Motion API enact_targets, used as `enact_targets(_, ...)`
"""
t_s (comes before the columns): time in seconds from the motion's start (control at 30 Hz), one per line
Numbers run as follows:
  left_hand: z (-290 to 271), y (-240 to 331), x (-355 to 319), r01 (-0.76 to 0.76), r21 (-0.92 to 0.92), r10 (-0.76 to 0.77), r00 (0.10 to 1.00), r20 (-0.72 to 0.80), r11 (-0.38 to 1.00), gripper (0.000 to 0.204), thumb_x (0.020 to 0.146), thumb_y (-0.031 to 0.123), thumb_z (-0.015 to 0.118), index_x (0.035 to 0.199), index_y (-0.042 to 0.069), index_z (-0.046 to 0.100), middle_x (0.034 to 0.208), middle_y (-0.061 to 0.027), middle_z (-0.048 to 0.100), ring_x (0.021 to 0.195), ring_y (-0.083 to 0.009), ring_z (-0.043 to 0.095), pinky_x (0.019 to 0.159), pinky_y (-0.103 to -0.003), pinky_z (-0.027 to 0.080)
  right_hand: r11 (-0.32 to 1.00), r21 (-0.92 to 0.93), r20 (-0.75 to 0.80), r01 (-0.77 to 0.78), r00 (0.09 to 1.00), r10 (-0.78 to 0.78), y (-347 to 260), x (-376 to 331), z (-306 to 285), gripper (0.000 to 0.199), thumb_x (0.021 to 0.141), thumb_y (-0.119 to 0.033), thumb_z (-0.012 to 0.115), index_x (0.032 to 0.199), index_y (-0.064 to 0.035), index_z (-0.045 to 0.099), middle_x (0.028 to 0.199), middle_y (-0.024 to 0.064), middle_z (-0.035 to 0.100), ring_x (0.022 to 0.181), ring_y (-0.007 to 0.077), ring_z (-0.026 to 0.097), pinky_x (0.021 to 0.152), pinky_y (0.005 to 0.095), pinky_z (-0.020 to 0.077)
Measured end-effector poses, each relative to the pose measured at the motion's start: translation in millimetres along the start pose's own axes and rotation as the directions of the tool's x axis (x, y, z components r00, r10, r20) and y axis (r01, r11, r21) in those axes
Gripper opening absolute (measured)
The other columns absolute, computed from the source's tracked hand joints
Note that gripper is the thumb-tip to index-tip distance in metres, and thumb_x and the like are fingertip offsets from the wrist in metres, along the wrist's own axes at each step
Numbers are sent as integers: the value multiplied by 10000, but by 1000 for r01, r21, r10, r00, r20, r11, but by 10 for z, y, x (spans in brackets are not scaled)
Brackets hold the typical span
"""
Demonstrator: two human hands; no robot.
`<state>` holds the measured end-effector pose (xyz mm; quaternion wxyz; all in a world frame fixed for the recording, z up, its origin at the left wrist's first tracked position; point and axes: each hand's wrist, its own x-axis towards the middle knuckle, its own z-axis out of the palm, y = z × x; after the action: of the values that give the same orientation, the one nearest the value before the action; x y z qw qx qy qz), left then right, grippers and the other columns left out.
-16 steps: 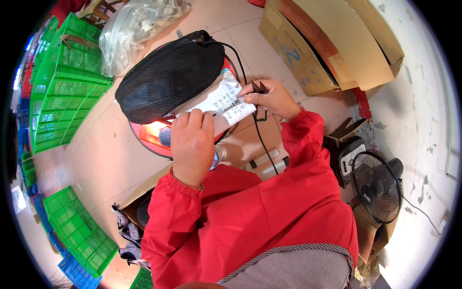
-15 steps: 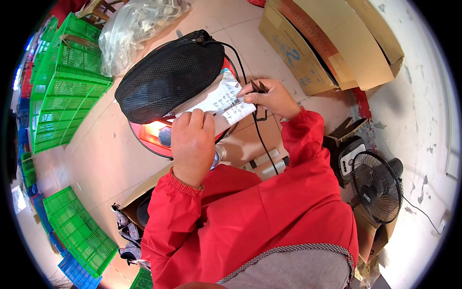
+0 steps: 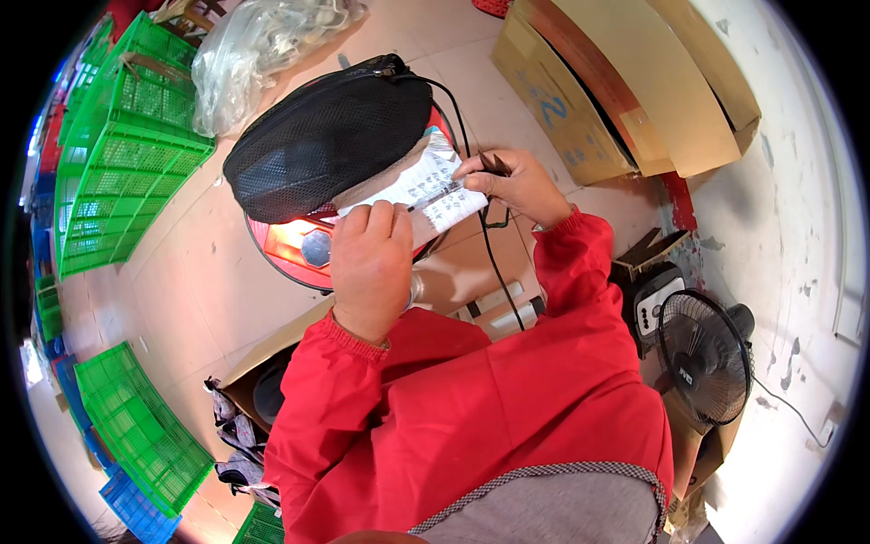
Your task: The person sits cross-legged and uses pliers to manipulate the heel area of a floral-patterned slip-on shoe. They briefly pause to read a notebook and write on a paper before resuming the repair work on the shoe.
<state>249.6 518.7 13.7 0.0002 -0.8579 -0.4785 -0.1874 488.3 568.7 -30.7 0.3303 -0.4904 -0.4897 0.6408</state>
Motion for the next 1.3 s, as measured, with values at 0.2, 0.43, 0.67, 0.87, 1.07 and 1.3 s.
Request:
enact_targets(0.2, -54, 109, -186, 25, 72, -16, 992, -123, 997, 282, 784, 116, 617, 1045, 18, 663, 989, -70, 594, 917, -214, 560, 808, -389, 446, 995, -91, -29, 52, 998, -54, 19, -45, 44, 299, 941, -212, 656, 1176, -34, 699, 768, -67, 584, 589, 13, 421, 517, 177, 327)
enact_targets(0.43, 56, 140, -454, 53, 93, -30, 973, -230, 994, 224, 776, 116, 658, 987, 50, 697, 1006, -24, 591, 913, -177, 535, 817, -362, 432, 994, -92, -56, 53, 997, -59, 36, -75, 77, 337, 966, -270, 634, 1210, -42, 680, 780, -59, 560, 593, 17, 408, 528, 178, 325)
enact_targets(0.67, 145, 149, -484, 36, 59, -21, 969, -245, 998, 229, 779, 108, 658, 993, 34, 694, 1011, -17, 582, 896, -176, 525, 816, -363, 435, 991, -134, -71, 15, 997, -25, -10, -98, 85, 320, 974, -262, 625, 1204, -47, 682, 789, -53, 578, 597, 8, 420, 522, 169, 359)
enact_targets(0.87, 141, 226, -538, 107, 72, -86, 966, -244, 992, 328, 794, 125, 608, 1099, 22, 671, 1049, -43, 582, 897, -178, 522, 827, -380, 433, 994, -107, -115, 19, 993, -31, -48, -120, 160, 316, 978, -252, 621, 1215, -52, 679, 751, -60, 567, 563, 1, 403, 504, 166, 346)
enact_targets(1.07, -92, 316, -787, 72, 73, -57, 982, -179, 995, 389, 801, 136, 578, 1177, 62, 644, 1192, -66, 594, 981, -186, 550, 851, -394, 428, 989, -97, -279, 114, 950, -137, 142, -109, 75, 362, 996, -292, 598, 1270, -62, 647, 777, -58, 596, 589, -7, 443, 499, 169, 313)
enact_targets(1.3, -357, 193, -1329, 136, -4, -135, 980, -147, 991, 343, 791, 140, 594, 1121, 69, 656, 1178, -83, 600, 1045, -220, 561, 884, -419, 432, 960, -148, -718, 235, 642, -268, -387, -119, 234, 287, 1003, -317, 554, 1113, -78, 670, 877, 10, 657, 611, 12, 425, 508, 166, 321)
